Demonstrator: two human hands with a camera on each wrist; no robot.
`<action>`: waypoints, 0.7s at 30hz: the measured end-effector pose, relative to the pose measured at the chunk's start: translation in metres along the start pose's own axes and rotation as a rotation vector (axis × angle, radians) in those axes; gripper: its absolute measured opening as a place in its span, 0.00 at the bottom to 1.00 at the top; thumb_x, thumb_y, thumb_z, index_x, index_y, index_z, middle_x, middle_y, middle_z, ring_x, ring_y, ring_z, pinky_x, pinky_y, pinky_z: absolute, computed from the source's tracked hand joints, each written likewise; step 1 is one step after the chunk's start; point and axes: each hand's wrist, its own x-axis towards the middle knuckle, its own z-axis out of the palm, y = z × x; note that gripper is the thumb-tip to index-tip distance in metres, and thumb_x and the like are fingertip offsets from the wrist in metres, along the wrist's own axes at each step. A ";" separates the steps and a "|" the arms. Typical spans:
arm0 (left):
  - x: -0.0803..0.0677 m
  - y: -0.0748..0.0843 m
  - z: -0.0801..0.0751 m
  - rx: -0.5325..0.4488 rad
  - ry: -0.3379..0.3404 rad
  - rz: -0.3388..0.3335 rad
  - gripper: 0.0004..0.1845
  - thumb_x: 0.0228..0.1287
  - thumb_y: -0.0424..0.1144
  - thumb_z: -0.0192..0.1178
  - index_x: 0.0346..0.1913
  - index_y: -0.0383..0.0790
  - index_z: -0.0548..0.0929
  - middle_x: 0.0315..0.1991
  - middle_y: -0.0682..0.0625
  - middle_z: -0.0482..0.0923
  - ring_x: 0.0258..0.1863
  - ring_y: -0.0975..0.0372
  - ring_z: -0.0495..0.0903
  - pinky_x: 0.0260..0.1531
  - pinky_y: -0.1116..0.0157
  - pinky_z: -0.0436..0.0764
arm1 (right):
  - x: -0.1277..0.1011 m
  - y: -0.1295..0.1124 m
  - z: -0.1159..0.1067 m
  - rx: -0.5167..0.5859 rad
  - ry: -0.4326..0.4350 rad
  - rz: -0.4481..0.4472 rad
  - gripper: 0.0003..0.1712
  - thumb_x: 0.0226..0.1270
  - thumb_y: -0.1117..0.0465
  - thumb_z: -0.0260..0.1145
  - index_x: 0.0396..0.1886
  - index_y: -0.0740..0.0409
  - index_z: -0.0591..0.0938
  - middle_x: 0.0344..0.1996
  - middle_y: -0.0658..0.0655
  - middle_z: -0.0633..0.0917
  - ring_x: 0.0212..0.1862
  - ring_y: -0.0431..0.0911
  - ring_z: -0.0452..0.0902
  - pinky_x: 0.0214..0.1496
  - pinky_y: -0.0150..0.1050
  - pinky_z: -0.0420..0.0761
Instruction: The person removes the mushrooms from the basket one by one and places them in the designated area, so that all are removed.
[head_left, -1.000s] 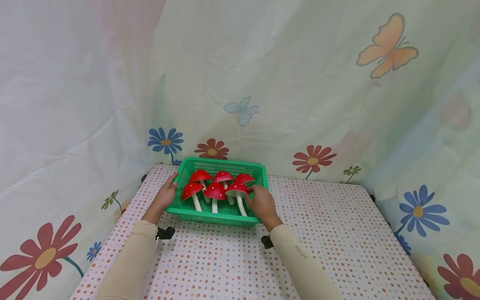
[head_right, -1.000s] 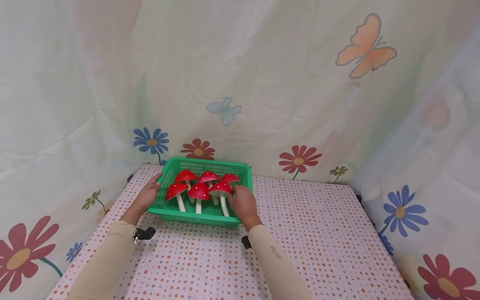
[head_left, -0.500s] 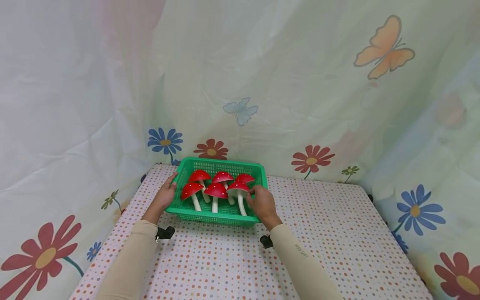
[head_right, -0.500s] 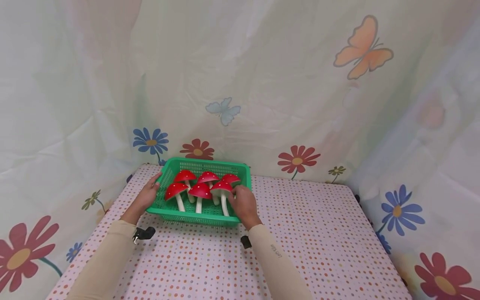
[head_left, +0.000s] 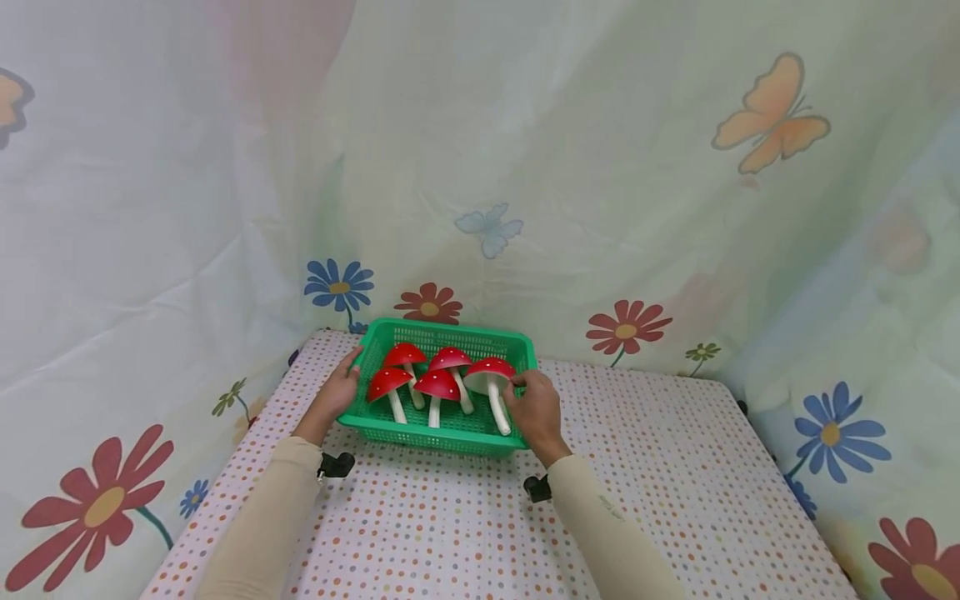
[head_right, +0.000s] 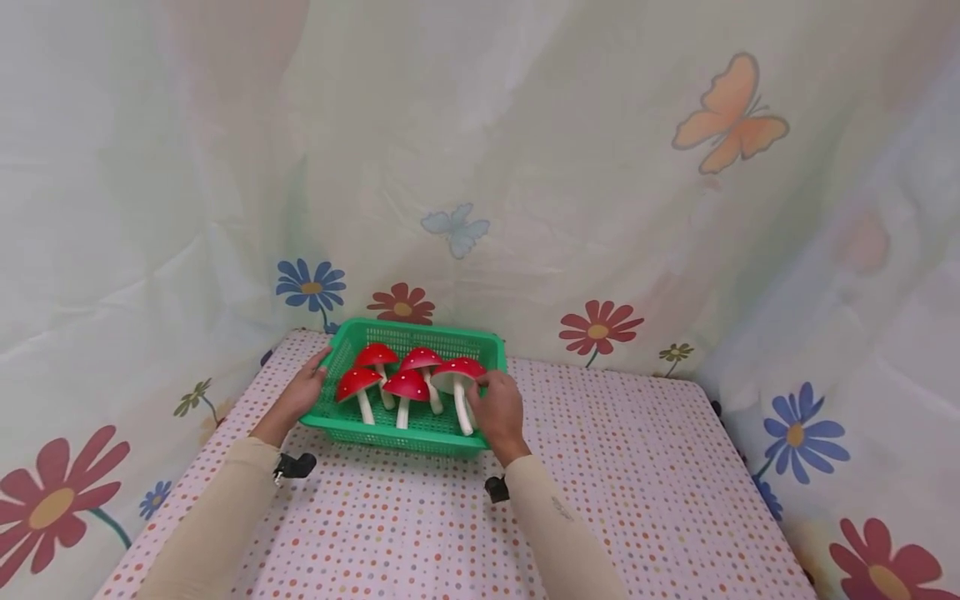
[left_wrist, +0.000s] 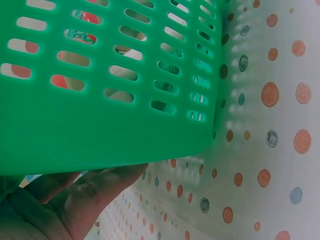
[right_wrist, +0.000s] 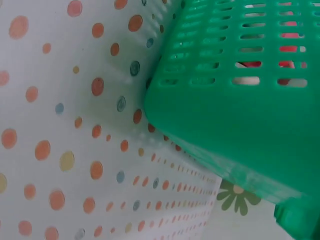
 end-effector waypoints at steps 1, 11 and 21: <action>-0.001 0.000 0.000 -0.004 -0.002 -0.001 0.28 0.82 0.43 0.30 0.80 0.54 0.46 0.81 0.42 0.41 0.79 0.42 0.41 0.73 0.38 0.45 | 0.000 0.001 -0.001 0.003 0.011 -0.008 0.02 0.57 0.69 0.68 0.31 0.63 0.84 0.29 0.58 0.85 0.33 0.50 0.82 0.32 0.41 0.83; 0.001 -0.003 0.001 -0.005 0.000 -0.004 0.27 0.82 0.43 0.31 0.80 0.54 0.47 0.80 0.41 0.42 0.79 0.42 0.42 0.74 0.38 0.47 | 0.016 0.028 -0.026 0.022 0.208 -0.100 0.02 0.57 0.70 0.65 0.30 0.66 0.81 0.28 0.62 0.84 0.30 0.54 0.82 0.29 0.44 0.84; 0.004 -0.002 0.003 0.005 0.008 -0.006 0.28 0.82 0.44 0.30 0.80 0.55 0.47 0.80 0.41 0.43 0.79 0.43 0.42 0.74 0.39 0.47 | 0.030 0.093 -0.058 -0.187 0.199 -0.107 0.06 0.56 0.70 0.70 0.30 0.69 0.81 0.27 0.64 0.83 0.31 0.57 0.80 0.32 0.48 0.84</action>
